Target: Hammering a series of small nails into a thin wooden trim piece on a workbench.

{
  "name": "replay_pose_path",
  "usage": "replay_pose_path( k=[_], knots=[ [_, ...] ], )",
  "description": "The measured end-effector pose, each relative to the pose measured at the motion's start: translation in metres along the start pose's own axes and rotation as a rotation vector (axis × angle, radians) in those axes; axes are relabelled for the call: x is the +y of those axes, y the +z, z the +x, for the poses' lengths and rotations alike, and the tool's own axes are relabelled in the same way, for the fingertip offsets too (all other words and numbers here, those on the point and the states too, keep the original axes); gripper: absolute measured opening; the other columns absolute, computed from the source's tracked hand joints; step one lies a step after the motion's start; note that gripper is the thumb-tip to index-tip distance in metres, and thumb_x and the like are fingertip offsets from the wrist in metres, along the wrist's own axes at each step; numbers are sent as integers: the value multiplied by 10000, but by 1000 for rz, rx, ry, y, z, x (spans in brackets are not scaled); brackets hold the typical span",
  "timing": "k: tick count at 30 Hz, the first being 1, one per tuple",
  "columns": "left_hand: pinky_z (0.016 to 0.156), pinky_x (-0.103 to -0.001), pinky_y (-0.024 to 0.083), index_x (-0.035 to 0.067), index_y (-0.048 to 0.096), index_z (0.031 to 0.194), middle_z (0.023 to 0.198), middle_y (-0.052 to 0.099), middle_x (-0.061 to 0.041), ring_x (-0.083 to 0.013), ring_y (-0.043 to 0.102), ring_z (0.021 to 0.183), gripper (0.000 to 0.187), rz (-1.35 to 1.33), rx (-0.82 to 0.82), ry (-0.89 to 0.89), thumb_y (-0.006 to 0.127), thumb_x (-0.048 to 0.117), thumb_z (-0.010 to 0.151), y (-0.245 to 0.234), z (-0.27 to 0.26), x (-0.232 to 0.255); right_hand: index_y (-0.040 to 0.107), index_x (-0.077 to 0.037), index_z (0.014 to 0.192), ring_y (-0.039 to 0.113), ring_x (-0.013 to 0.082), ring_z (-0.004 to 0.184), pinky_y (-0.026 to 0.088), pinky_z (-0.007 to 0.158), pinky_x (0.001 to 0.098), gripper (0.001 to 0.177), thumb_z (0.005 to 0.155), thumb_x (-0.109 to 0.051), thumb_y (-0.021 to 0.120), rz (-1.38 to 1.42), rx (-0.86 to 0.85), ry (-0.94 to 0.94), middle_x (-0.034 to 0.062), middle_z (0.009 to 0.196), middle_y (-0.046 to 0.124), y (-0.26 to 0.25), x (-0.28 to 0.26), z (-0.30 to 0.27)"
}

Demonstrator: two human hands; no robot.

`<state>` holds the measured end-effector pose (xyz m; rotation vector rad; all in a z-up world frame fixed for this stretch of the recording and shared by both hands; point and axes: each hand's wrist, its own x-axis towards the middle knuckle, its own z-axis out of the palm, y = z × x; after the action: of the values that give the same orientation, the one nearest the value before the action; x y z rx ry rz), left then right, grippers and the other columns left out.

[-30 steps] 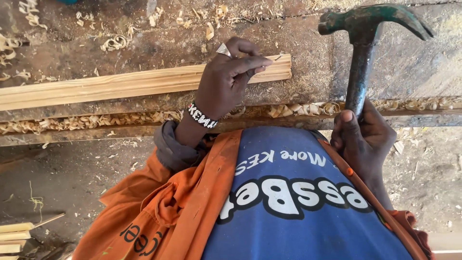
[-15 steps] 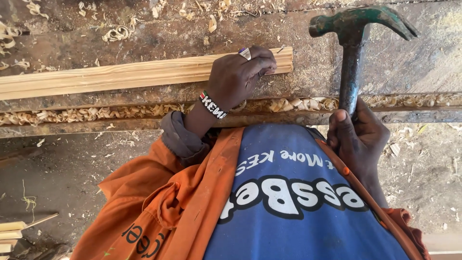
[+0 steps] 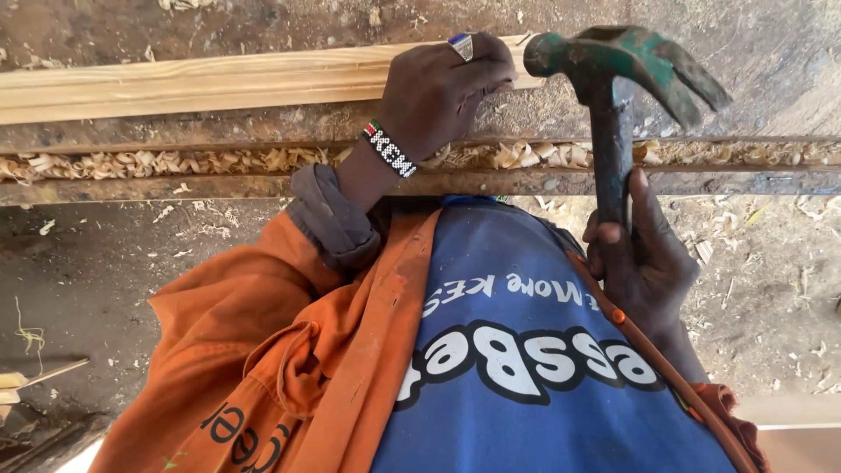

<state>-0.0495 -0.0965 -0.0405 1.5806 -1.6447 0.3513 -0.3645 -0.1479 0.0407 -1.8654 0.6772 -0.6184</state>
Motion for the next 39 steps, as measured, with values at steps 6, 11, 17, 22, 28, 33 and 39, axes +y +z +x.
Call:
replay_pose_path(
  k=[6,11,17,22,28,33,39],
  knots=[
    [505,-345,521,214,786,1039,929,759,57,-187,717,664,183,-10,-8,-14,844,101,907,1,-1,0,523,81,1488,653,261,758,501,652,400,420,1109,-67,627,-409,-55,-300,326,1223,722,-7,36,-3],
    [497,-313,520,221,717,1015,892,753,64,-147,684,619,260,-7,28,6,844,45,872,0,2,1,541,78,1490,496,147,623,384,550,329,436,1099,-55,677,-365,69,-264,158,821,654,-3,38,-16],
    [476,-322,484,215,795,1033,718,711,26,-159,634,570,121,-1,-22,-14,804,134,943,6,-9,-5,527,22,1528,432,149,636,336,569,357,434,1113,-15,648,-397,9,-210,117,797,590,5,40,-18],
    [435,-290,216,82,726,1130,694,677,-28,-97,328,438,467,-568,82,-310,397,413,1132,-17,11,-3,562,52,1502,423,118,620,357,567,332,441,1097,-52,703,-403,62,-198,86,751,594,-2,18,-13],
    [435,-290,234,73,716,1099,700,668,-40,-92,333,462,319,-638,239,-476,450,229,1019,-7,3,-12,489,131,1430,470,204,478,393,474,386,377,1100,-35,570,-230,156,-438,112,569,416,-1,-1,-13],
    [436,-289,256,62,703,1063,708,658,-55,-85,340,491,261,-757,384,-643,519,10,885,6,-1,-18,594,86,1444,646,576,697,276,438,504,411,1047,-6,649,-367,65,-438,383,765,626,15,46,14],
    [322,-296,289,50,566,627,434,446,-20,-120,395,336,188,-1017,578,-879,650,-28,776,-9,16,-13,432,-76,775,314,111,642,251,573,343,470,997,-304,778,-430,252,39,-3,653,358,30,5,8]
  ],
)
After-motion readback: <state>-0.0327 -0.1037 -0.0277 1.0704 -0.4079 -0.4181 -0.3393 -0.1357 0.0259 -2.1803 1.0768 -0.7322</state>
